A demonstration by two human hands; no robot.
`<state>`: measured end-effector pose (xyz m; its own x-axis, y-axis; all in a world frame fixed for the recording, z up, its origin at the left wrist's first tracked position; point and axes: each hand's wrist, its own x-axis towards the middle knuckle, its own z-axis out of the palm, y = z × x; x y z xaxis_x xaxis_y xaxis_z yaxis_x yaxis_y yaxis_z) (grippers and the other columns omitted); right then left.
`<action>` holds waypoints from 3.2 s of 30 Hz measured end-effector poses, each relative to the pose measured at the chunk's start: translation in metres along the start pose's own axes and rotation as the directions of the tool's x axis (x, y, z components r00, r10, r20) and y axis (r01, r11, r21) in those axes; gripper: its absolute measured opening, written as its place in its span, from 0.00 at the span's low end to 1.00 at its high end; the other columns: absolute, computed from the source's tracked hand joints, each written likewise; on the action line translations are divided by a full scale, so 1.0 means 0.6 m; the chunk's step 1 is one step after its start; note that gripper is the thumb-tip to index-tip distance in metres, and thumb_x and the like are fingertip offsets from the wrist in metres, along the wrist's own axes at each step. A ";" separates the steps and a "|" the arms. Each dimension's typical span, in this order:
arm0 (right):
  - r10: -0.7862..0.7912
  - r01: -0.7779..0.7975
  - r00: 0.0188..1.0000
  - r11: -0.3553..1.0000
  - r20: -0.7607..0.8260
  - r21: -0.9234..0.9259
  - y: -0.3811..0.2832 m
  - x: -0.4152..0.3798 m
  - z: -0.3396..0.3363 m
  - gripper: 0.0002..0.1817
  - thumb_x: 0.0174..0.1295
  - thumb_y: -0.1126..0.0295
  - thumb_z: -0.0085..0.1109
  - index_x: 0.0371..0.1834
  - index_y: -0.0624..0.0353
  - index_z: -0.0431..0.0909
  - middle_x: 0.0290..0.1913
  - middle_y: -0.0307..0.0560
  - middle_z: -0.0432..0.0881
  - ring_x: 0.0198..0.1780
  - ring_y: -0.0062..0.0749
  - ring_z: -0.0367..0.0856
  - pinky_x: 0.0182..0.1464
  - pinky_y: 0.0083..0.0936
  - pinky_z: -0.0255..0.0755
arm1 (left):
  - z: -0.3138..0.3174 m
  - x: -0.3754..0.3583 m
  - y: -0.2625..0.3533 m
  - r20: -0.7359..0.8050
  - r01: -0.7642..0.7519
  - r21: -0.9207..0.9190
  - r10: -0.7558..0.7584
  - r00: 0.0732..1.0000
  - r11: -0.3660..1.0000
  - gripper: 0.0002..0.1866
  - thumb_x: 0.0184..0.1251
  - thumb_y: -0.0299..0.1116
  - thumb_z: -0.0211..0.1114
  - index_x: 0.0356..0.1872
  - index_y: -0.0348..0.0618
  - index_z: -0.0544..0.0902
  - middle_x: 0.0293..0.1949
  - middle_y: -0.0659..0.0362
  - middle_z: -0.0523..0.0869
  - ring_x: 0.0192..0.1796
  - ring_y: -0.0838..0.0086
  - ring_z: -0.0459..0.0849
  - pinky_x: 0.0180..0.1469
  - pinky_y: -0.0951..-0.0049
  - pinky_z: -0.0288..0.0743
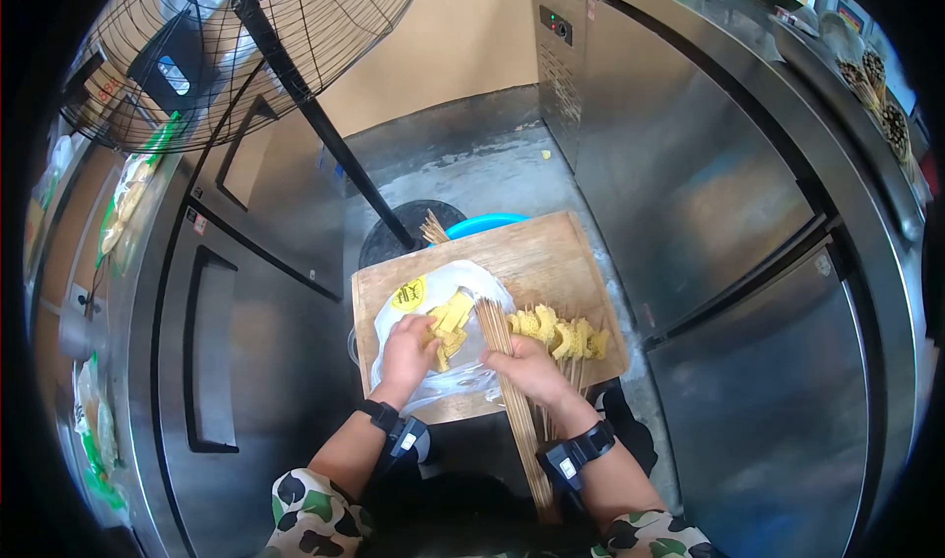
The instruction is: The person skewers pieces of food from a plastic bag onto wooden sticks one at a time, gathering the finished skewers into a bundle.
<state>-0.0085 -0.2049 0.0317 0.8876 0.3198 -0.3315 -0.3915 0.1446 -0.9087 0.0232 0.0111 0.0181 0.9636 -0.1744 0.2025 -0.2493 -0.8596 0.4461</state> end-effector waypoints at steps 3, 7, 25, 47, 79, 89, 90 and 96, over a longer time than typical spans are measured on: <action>-0.092 0.092 0.992 0.996 -0.089 0.003 0.013 0.005 0.005 0.11 0.56 0.69 0.57 0.38 0.64 0.77 0.30 0.38 0.79 0.32 0.20 0.76 0.37 0.21 0.71 | 0.015 0.012 0.021 -0.035 0.029 0.028 -0.028 0.999 0.999 0.16 0.47 0.31 0.69 0.41 0.44 0.81 0.42 0.57 0.79 0.49 0.59 0.75 0.51 0.64 0.70; -0.116 0.120 0.986 0.993 -0.122 0.021 0.022 0.011 -0.001 0.10 0.54 0.71 0.58 0.38 0.64 0.76 0.30 0.38 0.79 0.31 0.20 0.75 0.35 0.20 0.71 | 0.017 0.036 0.042 -0.006 -0.135 0.219 0.140 0.990 0.966 0.14 0.45 0.32 0.69 0.36 0.43 0.80 0.40 0.56 0.79 0.46 0.60 0.75 0.47 0.64 0.71; 0.034 -0.020 0.995 0.990 -0.097 0.142 -0.025 -0.005 -0.004 0.10 0.54 0.74 0.60 0.39 0.63 0.78 0.32 0.39 0.80 0.31 0.19 0.77 0.34 0.19 0.72 | 0.044 0.066 0.013 0.501 0.585 -0.758 -0.318 0.805 0.288 0.05 0.67 0.31 0.56 0.40 0.44 0.74 0.30 0.64 0.79 0.31 0.78 0.79 0.33 0.77 0.75; 0.041 -0.026 0.995 0.986 -0.088 0.167 -0.017 0.003 0.001 0.08 0.54 0.74 0.62 0.37 0.63 0.79 0.29 0.38 0.80 0.29 0.18 0.76 0.32 0.17 0.70 | 0.014 0.064 0.057 0.472 0.498 -0.867 -0.335 0.815 -0.011 0.12 0.69 0.29 0.52 0.51 0.42 0.75 0.38 0.61 0.82 0.37 0.82 0.78 0.37 0.85 0.69; 0.038 -0.034 0.998 0.996 -0.055 0.087 -0.021 0.001 0.002 0.07 0.53 0.74 0.62 0.36 0.61 0.79 0.29 0.36 0.79 0.27 0.16 0.74 0.30 0.16 0.68 | -0.030 0.061 0.113 0.371 0.437 -0.821 -0.238 0.898 0.367 0.11 0.69 0.32 0.54 0.47 0.40 0.78 0.35 0.56 0.84 0.33 0.77 0.83 0.34 0.81 0.78; -0.046 0.047 0.994 0.999 -0.103 0.011 -0.007 0.010 -0.002 0.08 0.55 0.75 0.59 0.38 0.62 0.78 0.30 0.37 0.79 0.29 0.16 0.75 0.32 0.16 0.69 | 0.004 0.009 0.131 0.571 0.638 -0.764 -0.363 0.737 0.094 0.12 0.66 0.36 0.60 0.46 0.42 0.80 0.38 0.64 0.83 0.37 0.82 0.80 0.39 0.83 0.74; -0.062 0.062 0.992 0.998 -0.111 -0.002 -0.007 0.009 -0.002 0.08 0.56 0.75 0.59 0.39 0.63 0.78 0.30 0.37 0.79 0.29 0.16 0.75 0.32 0.16 0.69 | 0.006 0.008 0.133 0.559 0.625 -0.775 -0.360 0.747 0.092 0.12 0.66 0.35 0.60 0.46 0.43 0.80 0.38 0.64 0.83 0.37 0.82 0.79 0.38 0.83 0.74; -0.176 0.155 0.971 0.979 -0.160 -0.134 -0.036 -0.018 0.008 0.11 0.57 0.75 0.58 0.42 0.65 0.77 0.31 0.39 0.80 0.27 0.17 0.76 0.31 0.16 0.72 | 0.041 0.011 0.114 0.499 0.546 -0.835 -0.321 0.805 0.073 0.11 0.65 0.32 0.61 0.47 0.42 0.79 0.39 0.64 0.82 0.35 0.83 0.79 0.37 0.83 0.74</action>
<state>-0.0108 -0.2072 0.0559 0.9698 0.1357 -0.2026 -0.2128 0.0654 -0.9749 0.0149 -0.0606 0.0287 0.9038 -0.1040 -0.4150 0.4277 0.2429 0.8707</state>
